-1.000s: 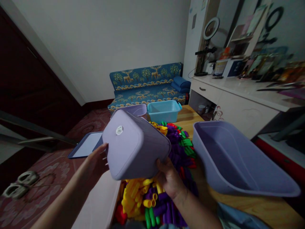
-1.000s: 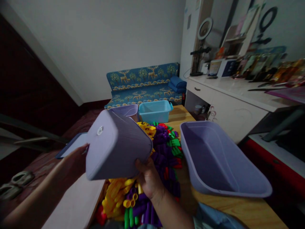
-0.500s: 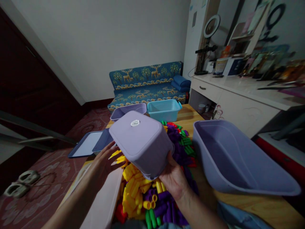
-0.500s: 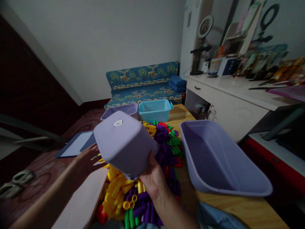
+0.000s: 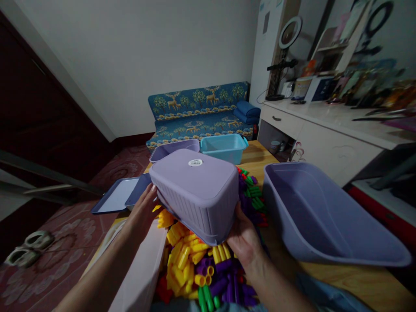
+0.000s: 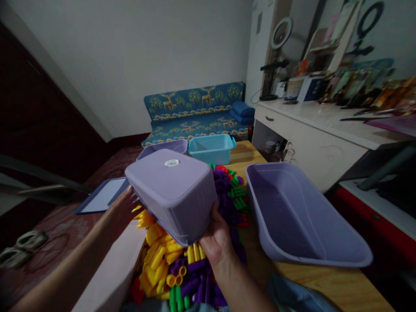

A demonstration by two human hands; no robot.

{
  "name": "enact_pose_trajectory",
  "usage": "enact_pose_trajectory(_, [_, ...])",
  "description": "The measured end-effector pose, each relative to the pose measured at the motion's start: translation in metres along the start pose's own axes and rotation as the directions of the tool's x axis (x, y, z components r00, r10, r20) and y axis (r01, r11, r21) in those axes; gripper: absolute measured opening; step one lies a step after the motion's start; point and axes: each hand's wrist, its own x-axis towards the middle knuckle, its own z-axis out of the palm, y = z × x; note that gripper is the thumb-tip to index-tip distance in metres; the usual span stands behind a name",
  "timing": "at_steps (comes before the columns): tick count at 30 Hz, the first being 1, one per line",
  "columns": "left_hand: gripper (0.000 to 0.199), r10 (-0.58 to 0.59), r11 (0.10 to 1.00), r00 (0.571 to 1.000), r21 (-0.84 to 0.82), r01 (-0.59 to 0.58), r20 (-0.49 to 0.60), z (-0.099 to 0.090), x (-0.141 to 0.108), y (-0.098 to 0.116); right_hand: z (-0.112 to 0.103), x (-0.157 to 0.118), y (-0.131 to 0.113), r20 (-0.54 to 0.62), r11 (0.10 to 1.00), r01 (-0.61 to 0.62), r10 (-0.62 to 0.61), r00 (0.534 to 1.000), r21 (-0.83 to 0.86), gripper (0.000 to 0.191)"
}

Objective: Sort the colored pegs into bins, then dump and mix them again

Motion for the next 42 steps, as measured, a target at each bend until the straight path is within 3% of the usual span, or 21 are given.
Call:
enact_pose_trajectory(4, [0.056,0.049,0.997,0.997,-0.059,-0.045,0.060,0.003,-0.001,0.002,0.000,-0.001,-0.004,0.064,0.997,0.008,-0.003,0.998,-0.075,0.036])
enact_pose_trajectory(11, [0.055,0.088,0.992,0.996,-0.089,-0.089,-0.011,0.003,-0.005,0.010,-0.005,0.002,-0.011,0.140,0.959,0.032,0.008,0.990,-0.282,0.026])
enact_pose_trajectory(18, [0.064,0.202,0.978,0.979,-0.056,-0.201,0.021,0.008,-0.013,0.009,-0.004,0.008,-0.015,0.133,0.963,0.083,-0.050,0.990,-0.256,0.027])
enact_pose_trajectory(28, [0.066,0.339,0.937,0.940,-0.079,-0.341,-0.031,0.017,-0.021,0.017,0.005,0.014,-0.019,0.147,0.942,0.145,-0.104,0.984,-0.302,0.034])
enact_pose_trajectory(35, [0.066,0.342,0.933,0.938,-0.093,-0.346,-0.058,0.017,-0.022,0.018,0.009,0.016,-0.020,0.179,0.881,0.266,-0.211,0.961,-0.391,0.045])
enact_pose_trajectory(42, [0.066,0.333,0.934,0.941,-0.118,-0.337,-0.057,0.014,-0.023,0.015,0.007,0.014,-0.022,0.200,0.859,0.310,-0.247,0.948,-0.407,0.043])
